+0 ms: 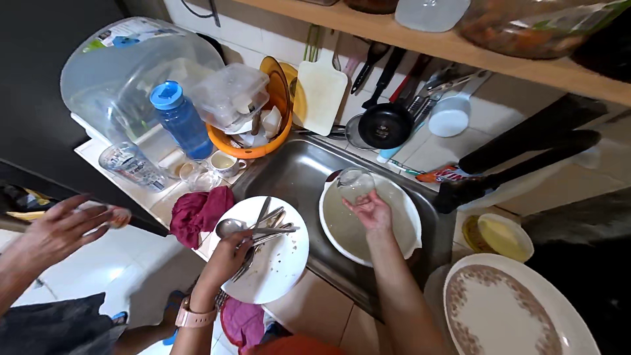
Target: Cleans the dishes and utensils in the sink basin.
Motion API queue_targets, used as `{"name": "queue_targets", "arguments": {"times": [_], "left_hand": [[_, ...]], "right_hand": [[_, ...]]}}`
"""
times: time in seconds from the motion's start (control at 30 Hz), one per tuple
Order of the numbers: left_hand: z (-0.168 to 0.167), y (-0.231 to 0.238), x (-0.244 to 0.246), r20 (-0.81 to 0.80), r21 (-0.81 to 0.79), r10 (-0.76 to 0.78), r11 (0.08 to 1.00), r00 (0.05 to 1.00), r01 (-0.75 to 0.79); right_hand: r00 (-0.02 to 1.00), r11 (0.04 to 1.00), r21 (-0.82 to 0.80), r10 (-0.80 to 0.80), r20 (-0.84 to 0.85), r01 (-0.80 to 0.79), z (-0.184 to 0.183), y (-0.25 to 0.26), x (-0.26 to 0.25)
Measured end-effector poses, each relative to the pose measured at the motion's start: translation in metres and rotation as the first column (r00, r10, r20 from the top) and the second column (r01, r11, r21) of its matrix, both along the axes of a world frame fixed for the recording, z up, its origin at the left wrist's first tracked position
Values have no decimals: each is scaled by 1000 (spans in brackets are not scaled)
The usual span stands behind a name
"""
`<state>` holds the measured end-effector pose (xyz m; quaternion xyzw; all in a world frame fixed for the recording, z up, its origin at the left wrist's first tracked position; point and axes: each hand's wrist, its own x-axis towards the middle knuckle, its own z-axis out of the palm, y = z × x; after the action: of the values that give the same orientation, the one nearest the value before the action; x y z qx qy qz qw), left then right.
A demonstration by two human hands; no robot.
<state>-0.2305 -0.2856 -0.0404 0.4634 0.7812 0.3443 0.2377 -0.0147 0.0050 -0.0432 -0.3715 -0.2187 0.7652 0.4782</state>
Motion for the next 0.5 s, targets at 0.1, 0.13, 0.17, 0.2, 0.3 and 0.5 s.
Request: {"name": "queue_targets", "arguments": {"times": [0.1,0.13,0.17,0.2,0.3,0.5], "left_hand": [[-5,2,4,-20,26,-15,1000,1000,16],[-6,2,6,-26,34,-18,999,999,19],[-7,3,7,-30,46,-19,999,999,20],[-8,4,8,-37,73,-18,997,999,20],[-11,7,10,-64,152,-23,988,998,32],[-9,2,5,-120,267,-9,963,993,41]], "right_hand": [[882,897,318,144,448,-308,10,8,-23],[779,794,388,164,605,-468,13,11,-32],[662,669,421,143,736,-613,15,14,-44],[540,545,408,100,835,-732,15,18,-58],[170,273,174,-38,985,-946,3,32,-104],[-377,160,-355,-139,916,-921,-14,40,-160]]}}
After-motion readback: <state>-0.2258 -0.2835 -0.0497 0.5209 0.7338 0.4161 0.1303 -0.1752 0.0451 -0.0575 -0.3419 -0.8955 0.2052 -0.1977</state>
